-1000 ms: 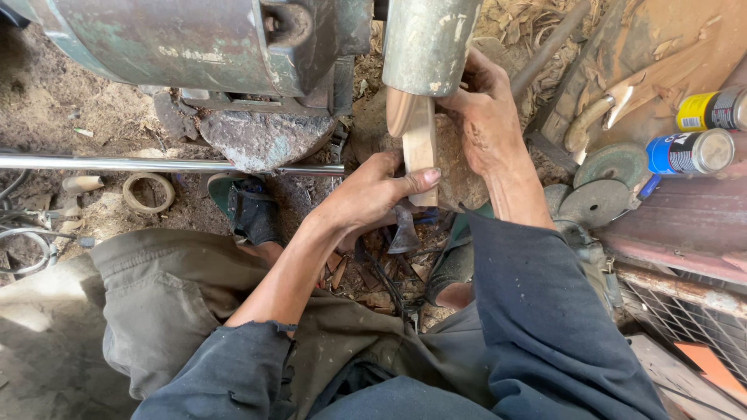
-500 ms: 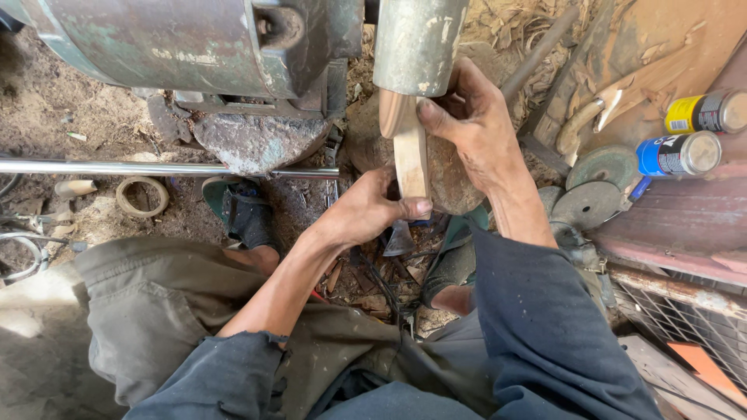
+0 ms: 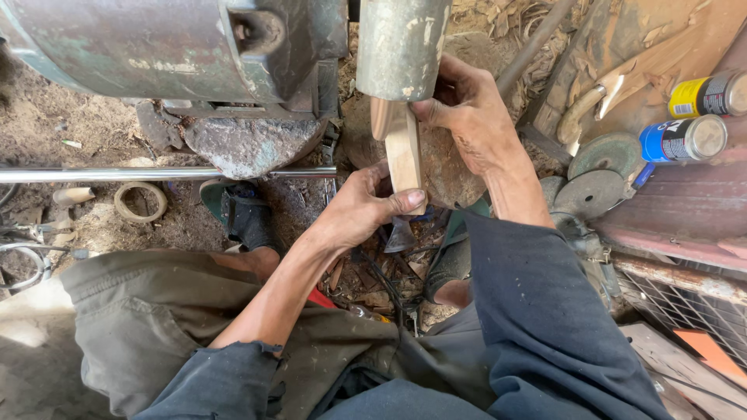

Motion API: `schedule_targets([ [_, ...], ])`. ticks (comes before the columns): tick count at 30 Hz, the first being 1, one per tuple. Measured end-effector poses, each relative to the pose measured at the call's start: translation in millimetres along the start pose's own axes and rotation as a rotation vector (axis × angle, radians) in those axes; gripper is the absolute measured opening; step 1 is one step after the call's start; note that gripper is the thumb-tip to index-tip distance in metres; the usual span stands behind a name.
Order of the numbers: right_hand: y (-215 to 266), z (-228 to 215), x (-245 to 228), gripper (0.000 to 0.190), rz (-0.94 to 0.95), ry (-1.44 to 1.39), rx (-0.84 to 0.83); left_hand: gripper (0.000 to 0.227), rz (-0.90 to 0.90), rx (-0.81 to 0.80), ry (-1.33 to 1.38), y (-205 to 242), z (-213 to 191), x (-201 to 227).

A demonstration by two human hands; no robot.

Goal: The person holds a small wooden piece against a rotating grinding wheel to shape and smooth its surface. The person repeatedly rotates the piece to grind different sides and edges, occasionally pausing to inspect the progress.

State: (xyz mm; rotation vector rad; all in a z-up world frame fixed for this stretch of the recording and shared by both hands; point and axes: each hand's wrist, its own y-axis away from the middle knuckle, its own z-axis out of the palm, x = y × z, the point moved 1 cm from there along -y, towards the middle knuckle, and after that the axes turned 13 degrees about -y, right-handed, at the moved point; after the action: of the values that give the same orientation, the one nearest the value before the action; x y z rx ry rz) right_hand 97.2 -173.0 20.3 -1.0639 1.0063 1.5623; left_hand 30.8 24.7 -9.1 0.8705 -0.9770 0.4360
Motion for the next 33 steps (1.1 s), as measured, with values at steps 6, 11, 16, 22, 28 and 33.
schedule_targets([
  [6, -9, -4, 3, 0.058, -0.031, -0.029, 0.016, 0.084, -0.005, -0.003, 0.114, 0, -4, 6],
  [11, -11, -4, 5, 0.052, -0.03, -0.007, 0.049, 0.093, -0.031, 0.029, 0.047, 4, -7, 14],
  [16, -17, -4, 7, 0.046, -0.061, 0.001, 0.065, 0.097, -0.045, 0.051, 0.0, 7, -9, 20],
  [22, -19, -4, 7, 0.046, -0.059, -0.077, 0.078, 0.093, -0.068, 0.086, 0.1, 5, -10, 17],
  [28, -17, 2, 5, 0.053, 0.052, -0.129, 0.163, 0.09, 0.057, 0.064, 0.128, -2, -7, 10],
  [33, 27, 6, -15, 0.086, 0.24, -0.331, 0.123, 0.107, 0.068, 0.184, -0.255, 0, 5, 13],
])
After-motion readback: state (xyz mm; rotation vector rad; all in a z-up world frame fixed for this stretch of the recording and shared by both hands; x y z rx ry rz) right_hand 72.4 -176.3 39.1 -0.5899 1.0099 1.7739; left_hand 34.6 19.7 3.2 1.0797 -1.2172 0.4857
